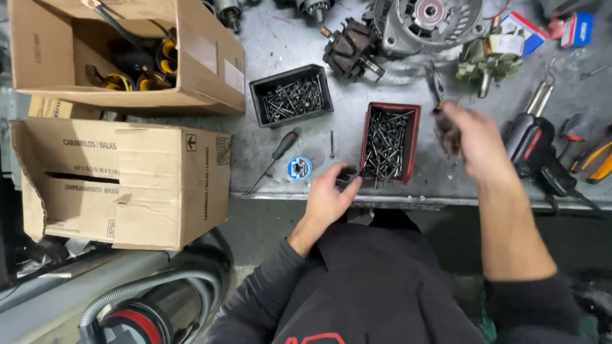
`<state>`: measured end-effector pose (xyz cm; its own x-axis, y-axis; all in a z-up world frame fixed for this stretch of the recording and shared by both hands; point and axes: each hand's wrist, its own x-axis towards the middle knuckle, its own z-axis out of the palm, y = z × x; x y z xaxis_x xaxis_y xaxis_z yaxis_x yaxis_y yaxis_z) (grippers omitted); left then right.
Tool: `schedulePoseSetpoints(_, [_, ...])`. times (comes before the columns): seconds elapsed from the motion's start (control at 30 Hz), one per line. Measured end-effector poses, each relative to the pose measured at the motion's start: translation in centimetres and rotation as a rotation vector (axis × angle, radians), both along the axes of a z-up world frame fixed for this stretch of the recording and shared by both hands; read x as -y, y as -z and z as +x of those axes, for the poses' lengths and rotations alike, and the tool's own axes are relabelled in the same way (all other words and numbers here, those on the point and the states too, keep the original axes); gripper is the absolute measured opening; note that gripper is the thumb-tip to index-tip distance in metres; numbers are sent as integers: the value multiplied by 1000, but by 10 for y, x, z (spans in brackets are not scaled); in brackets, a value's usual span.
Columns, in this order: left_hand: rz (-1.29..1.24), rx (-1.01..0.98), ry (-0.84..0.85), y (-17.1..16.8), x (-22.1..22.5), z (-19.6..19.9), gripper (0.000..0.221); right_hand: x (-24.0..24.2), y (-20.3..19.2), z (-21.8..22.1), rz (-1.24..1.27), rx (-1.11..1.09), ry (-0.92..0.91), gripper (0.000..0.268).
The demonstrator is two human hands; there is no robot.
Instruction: The person works at a bench covered with alternator parts, fitting a bearing into an alternator housing and driving it in using a socket. They then sort bolts from a red tray into a black parts bin while handling small alternator components.
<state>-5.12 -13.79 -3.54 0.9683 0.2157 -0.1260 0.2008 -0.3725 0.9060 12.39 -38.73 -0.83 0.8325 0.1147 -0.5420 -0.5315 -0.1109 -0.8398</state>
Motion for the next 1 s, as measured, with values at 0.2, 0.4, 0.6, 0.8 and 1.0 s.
schedulePoseSetpoints(0.2, [348, 193, 176, -27, 5, 14, 104, 36, 47, -98, -8, -93, 123, 21])
schedulePoseSetpoints(0.4, [437, 187, 169, 11, -4, 30, 91, 9, 39, -136, -238, 155, -103, 19])
schedulePoseSetpoints(0.6, [344, 212, 171, 4, -12, 34, 84, -13, 27, -134, -359, 288, -123, 23])
schedulePoseSetpoints(0.8, [222, 189, 151, 7, -14, 13, 71, -20, 0, -109, -645, 602, -205, 20])
schedulePoseSetpoints(1.0, [52, 173, 145, -10, -17, -10, 63, -24, 1, -64, -857, 1011, -242, 14])
